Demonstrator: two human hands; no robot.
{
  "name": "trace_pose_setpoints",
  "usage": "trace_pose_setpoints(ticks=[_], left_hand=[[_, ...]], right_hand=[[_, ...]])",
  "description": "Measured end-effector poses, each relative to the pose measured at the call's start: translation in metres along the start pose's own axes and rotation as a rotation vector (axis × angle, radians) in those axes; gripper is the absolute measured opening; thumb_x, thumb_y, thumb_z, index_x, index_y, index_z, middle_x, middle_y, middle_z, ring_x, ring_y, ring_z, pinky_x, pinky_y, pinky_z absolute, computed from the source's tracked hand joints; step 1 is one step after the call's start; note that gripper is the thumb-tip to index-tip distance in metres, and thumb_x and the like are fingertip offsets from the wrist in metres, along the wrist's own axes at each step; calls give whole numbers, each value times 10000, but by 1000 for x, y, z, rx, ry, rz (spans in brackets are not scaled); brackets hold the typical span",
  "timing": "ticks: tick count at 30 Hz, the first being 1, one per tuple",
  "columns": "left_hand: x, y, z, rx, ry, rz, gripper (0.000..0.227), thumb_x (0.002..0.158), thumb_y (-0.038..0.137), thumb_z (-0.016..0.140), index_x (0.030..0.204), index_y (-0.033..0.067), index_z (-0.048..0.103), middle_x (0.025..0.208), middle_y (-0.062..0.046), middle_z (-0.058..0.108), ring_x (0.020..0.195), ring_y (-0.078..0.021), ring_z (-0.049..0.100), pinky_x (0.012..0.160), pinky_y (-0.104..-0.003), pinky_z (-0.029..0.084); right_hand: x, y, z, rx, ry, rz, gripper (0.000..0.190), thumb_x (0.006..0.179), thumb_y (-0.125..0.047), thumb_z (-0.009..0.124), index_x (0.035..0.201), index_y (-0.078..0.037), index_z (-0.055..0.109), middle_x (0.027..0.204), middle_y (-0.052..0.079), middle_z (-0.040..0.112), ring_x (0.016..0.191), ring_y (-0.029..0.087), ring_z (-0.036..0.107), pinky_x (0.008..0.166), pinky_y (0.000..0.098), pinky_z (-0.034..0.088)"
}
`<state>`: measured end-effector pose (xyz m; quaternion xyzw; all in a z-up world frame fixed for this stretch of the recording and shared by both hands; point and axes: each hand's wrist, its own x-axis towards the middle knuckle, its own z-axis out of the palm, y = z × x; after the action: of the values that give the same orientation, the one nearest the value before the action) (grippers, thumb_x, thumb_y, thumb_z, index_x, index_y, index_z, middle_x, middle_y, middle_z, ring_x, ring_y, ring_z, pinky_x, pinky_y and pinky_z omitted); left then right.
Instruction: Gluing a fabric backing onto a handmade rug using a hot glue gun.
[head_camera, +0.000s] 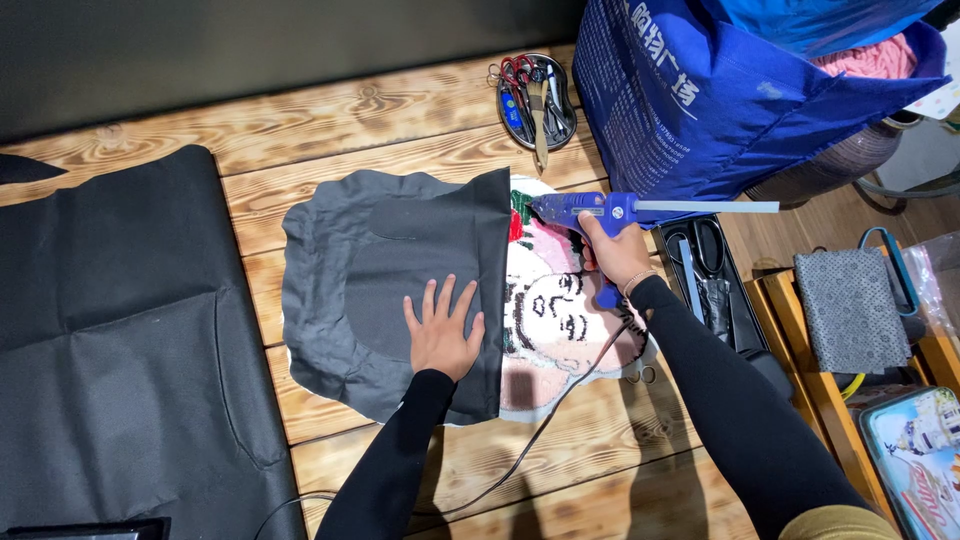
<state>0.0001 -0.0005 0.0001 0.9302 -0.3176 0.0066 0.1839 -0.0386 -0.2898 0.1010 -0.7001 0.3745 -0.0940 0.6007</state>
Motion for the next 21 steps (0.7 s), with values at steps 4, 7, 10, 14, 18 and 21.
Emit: trace_pose_setpoints(ticks=[4,7,10,14,18,21], left_hand=[[-1,-1,3,3,20,7,566,963,458,485,1496,269,499,1568,-83,428,1495,-335,280,1184,-675,117],[-1,-1,2,-9,14,3,561,963,456,485,1491,268,510,1569,-82,433,1493,-338,285,1183,-672,118],[-1,-1,3,-21,28,5,554,965,455,484,1487,269,514,1573,-77,434,1499,-333,284,1190,-670,113],[-1,-1,4,-16,25,4,556,965,455,486,1488,270,513,1574,-78,430,1499,-331,279,1189,-669,112],[0,0,0,-24,20,1,557,963,449,489,1489,265,513,1572,-82,431,1498,-334,283,1185,-669,118],[0,0,-2,-17,15,4,558,963,448,489,1490,268,513,1569,-89,432,1492,-338,287,1186,-670,122]], right_hand=[[1,3,3,-88,7,-28,345,969,-327,696,797,-38,619,648,22,620,476,131,576,458,288,493],[3,5,4,-5,-5,-98,329,954,-313,707,800,-39,609,645,8,606,478,125,564,439,293,468],[3,4,5,-58,21,-57,349,968,-334,705,790,-40,645,639,12,621,485,120,578,456,280,474],[1,5,4,-67,29,-91,335,960,-334,707,801,-49,637,639,9,621,493,114,582,461,276,476],[-1,4,0,-71,25,-105,342,962,-346,701,796,-53,641,632,8,615,491,112,584,461,273,480],[-1,5,-2,-122,29,-89,359,967,-354,700,780,-50,663,628,11,622,494,112,589,466,275,475]])
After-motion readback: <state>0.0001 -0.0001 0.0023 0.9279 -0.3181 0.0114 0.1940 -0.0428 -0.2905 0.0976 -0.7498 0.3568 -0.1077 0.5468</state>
